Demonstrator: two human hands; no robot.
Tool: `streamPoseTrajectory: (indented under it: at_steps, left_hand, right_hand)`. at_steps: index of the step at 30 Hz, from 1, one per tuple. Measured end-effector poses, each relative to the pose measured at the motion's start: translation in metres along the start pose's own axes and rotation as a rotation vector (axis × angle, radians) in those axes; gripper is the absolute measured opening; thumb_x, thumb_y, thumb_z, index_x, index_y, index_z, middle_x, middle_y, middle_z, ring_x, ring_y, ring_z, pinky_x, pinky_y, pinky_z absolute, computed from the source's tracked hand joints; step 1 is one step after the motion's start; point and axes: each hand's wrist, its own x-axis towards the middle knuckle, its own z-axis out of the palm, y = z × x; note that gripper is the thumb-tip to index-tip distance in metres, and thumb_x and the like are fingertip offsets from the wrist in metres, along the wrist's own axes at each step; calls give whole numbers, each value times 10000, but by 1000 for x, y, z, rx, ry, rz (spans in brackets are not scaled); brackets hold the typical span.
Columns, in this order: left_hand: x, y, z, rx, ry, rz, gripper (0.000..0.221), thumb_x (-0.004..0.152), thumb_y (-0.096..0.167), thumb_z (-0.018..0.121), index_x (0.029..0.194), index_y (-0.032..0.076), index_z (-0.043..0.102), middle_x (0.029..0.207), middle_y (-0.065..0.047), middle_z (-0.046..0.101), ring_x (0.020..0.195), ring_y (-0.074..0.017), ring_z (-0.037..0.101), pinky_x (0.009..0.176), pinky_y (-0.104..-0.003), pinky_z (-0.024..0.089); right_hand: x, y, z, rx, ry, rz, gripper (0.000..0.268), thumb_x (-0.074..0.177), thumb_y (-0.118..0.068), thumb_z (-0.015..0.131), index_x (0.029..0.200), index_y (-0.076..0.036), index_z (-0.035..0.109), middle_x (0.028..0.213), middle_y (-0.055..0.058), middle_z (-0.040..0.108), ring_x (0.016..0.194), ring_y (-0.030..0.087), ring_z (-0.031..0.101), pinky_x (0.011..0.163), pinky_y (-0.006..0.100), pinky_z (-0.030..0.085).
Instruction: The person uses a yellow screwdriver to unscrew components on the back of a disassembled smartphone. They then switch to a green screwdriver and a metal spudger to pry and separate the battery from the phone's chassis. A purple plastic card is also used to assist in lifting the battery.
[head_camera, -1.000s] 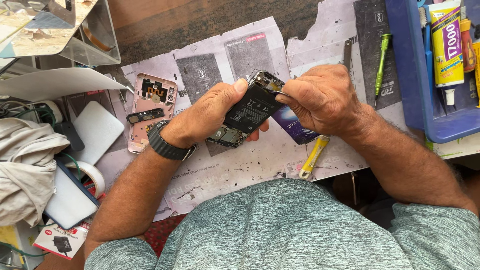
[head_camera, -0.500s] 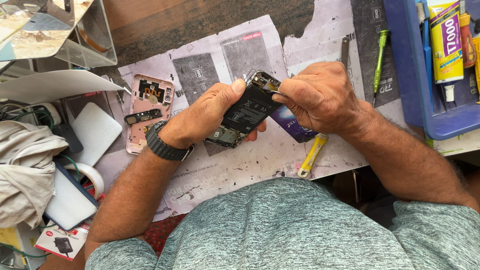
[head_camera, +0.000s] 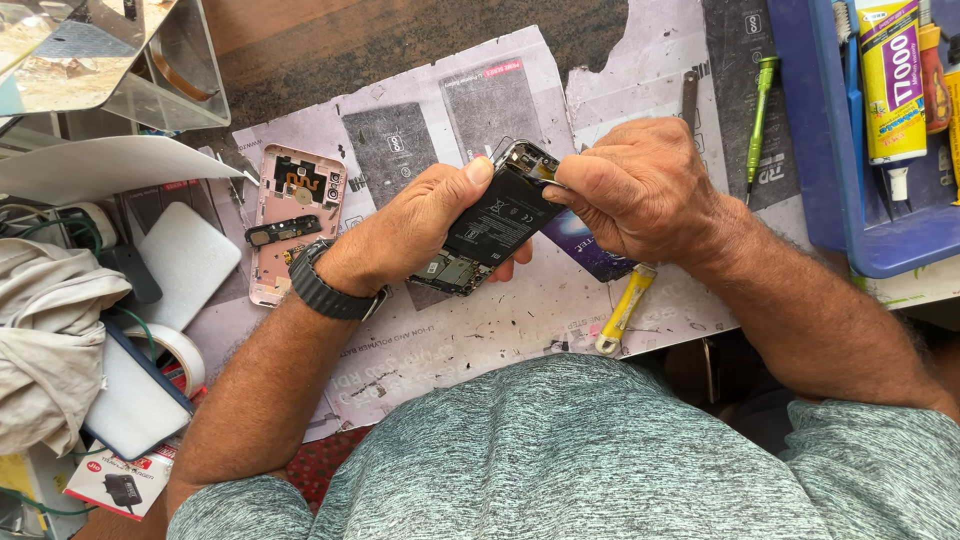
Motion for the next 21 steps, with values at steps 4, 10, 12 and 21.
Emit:
streamPoseTrajectory:
  at_steps: [4, 10, 12, 21]
  left_hand:
    - [-1, 1, 0, -23, -3, -5, 670, 1071, 526, 297, 1156, -17, 681, 937, -134, 763, 752, -178, 750, 630, -297, 617]
    - [0, -3, -2, 15, -17, -7, 693, 1075, 530, 298, 1105, -29, 707, 920, -129, 773, 738, -172, 748, 629, -299, 618]
    - [1, -5, -3, 21, -30, 1, 702, 1084, 530, 297, 1084, -35, 714, 911, -129, 773, 734, -174, 749, 640, -298, 624]
    - [5, -8, 1, 32, -42, 14, 688, 1073, 546, 314, 1113, -26, 694, 917, -139, 772, 744, -192, 761, 664, -307, 644]
  right_hand:
    - [1, 0, 0, -3, -9, 4, 172, 1020, -127, 740, 1031, -60, 583, 575, -29, 496, 484, 132, 524, 453, 322, 410]
    - [1, 0, 1, -11, -9, -15, 171, 1033, -137, 733, 1049, -61, 581, 596, -26, 515, 492, 123, 526, 458, 313, 408]
    - [3, -1, 0, -5, -10, -20, 167, 1041, -143, 724, 1046, -60, 580, 597, -28, 514, 494, 123, 528, 456, 311, 405]
    - [10, -9, -2, -46, -11, 37, 184, 1050, -190, 725, 1005, -47, 617, 591, 0, 531, 501, 154, 558, 479, 336, 451]
